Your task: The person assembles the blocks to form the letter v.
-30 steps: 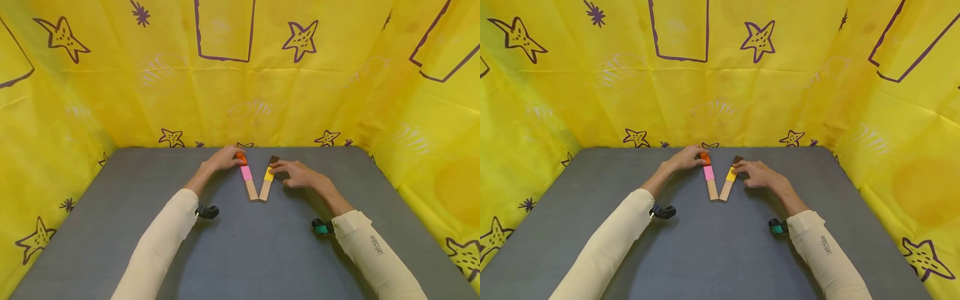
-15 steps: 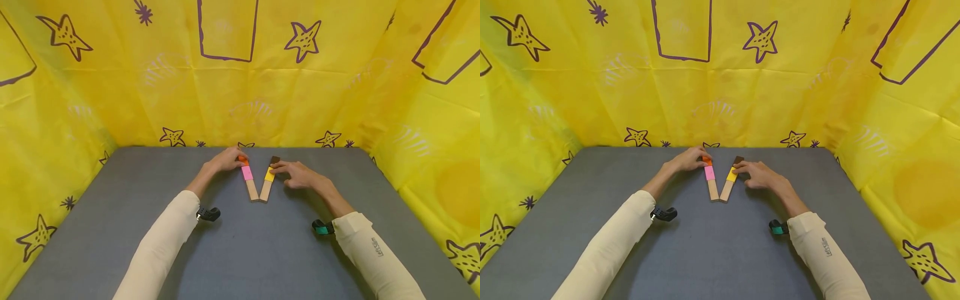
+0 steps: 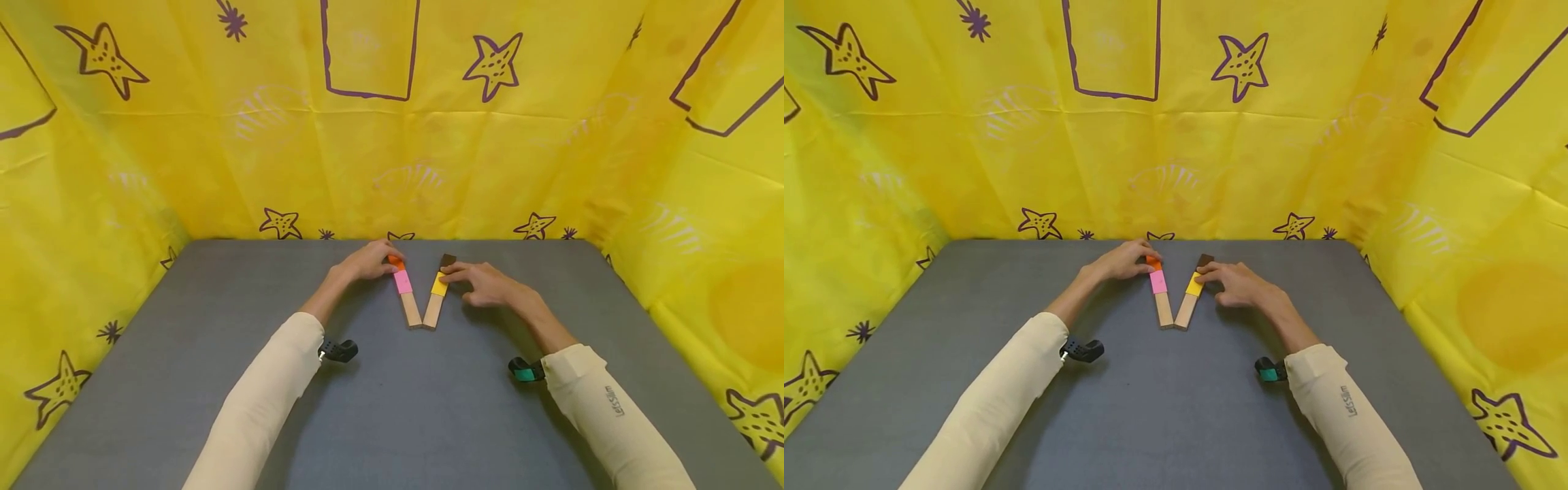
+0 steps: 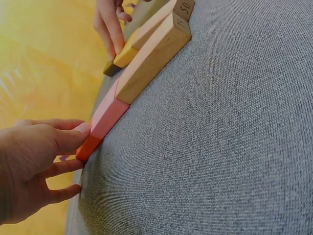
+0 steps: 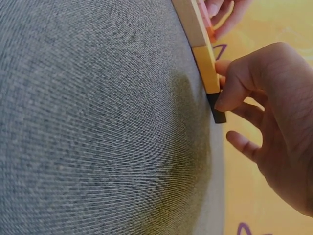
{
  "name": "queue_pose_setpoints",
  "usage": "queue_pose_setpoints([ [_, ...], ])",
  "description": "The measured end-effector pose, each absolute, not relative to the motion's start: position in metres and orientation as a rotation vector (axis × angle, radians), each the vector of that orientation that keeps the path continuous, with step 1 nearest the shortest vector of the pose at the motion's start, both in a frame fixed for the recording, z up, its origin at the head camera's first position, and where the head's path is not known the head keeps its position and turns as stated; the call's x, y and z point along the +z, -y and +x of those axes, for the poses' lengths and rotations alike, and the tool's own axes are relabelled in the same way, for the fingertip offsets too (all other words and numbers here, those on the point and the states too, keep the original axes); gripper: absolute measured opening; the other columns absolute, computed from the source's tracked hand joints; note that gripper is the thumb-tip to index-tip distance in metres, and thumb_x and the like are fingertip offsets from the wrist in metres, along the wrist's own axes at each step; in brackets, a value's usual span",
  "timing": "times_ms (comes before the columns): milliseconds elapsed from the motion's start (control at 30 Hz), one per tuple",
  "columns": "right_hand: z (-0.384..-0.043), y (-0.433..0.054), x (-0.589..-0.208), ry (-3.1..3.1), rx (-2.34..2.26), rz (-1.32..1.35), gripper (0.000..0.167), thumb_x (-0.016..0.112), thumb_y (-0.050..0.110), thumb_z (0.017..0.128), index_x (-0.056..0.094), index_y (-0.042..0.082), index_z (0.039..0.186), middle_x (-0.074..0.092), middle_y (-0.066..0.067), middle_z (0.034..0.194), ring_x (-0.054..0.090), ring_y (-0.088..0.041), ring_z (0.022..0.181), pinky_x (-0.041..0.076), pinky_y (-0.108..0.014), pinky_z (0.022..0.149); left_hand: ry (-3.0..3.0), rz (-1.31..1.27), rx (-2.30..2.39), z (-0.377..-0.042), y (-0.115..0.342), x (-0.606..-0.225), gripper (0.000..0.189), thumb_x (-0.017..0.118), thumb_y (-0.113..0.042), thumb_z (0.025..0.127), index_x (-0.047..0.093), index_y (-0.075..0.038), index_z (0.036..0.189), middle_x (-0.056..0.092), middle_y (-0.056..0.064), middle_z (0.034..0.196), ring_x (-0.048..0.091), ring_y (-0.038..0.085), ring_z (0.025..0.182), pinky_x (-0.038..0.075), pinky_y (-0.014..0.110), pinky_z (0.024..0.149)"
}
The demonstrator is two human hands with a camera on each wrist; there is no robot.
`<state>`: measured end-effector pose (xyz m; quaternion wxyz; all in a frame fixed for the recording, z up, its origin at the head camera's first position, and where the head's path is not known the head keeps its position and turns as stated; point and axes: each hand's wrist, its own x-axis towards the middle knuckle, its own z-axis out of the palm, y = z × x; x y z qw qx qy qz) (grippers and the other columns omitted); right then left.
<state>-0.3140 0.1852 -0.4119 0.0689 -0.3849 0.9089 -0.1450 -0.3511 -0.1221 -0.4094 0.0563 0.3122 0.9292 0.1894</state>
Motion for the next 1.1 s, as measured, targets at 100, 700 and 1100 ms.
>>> queue_pose_setpoints([
  [100, -0.3141, -0.1856, -0.4108, -2.736, -0.423, -1.157, 0.063, 0.054, 0.002, 0.081, 0.066, 0.010, 0.142, 0.057, -0.013, 0.155, 0.050, -0.041, 0.146, 0.041, -0.067, 0.113, -2.814, 0.948, 0.577, -0.3514, 0.1215, -0.4101, 0.037, 0.067, -0.016, 0.102, 0.069, -0.004, 0.137, 0.064, 0.018, 0.140, 0.058, 0.033, 0.131, 0.048, 0.045, 0.117],
  [700, -0.3145, -0.1808, -0.4076, -2.769, -0.357, -1.245, 0.055, 0.061, 0.003, 0.083, 0.069, 0.007, 0.137, 0.060, -0.015, 0.151, 0.049, -0.041, 0.146, 0.039, -0.062, 0.106, -2.773, 0.904, 0.559, -0.3504, 0.1238, -0.4102, 0.046, 0.065, -0.023, 0.104, 0.060, -0.008, 0.147, 0.055, 0.019, 0.149, 0.055, 0.035, 0.136, 0.045, 0.048, 0.120],
  [1100, -0.3158, -0.1859, -0.4106, -2.805, -0.346, -1.219, 0.056, 0.061, 0.007, 0.085, 0.064, 0.003, 0.141, 0.055, -0.019, 0.154, 0.048, -0.041, 0.146, 0.041, -0.064, 0.107, -2.800, 0.886, 0.545, -0.3477, 0.1180, -0.4121, 0.045, 0.066, -0.024, 0.104, 0.062, -0.006, 0.145, 0.057, 0.017, 0.148, 0.056, 0.033, 0.134, 0.045, 0.046, 0.120],
])
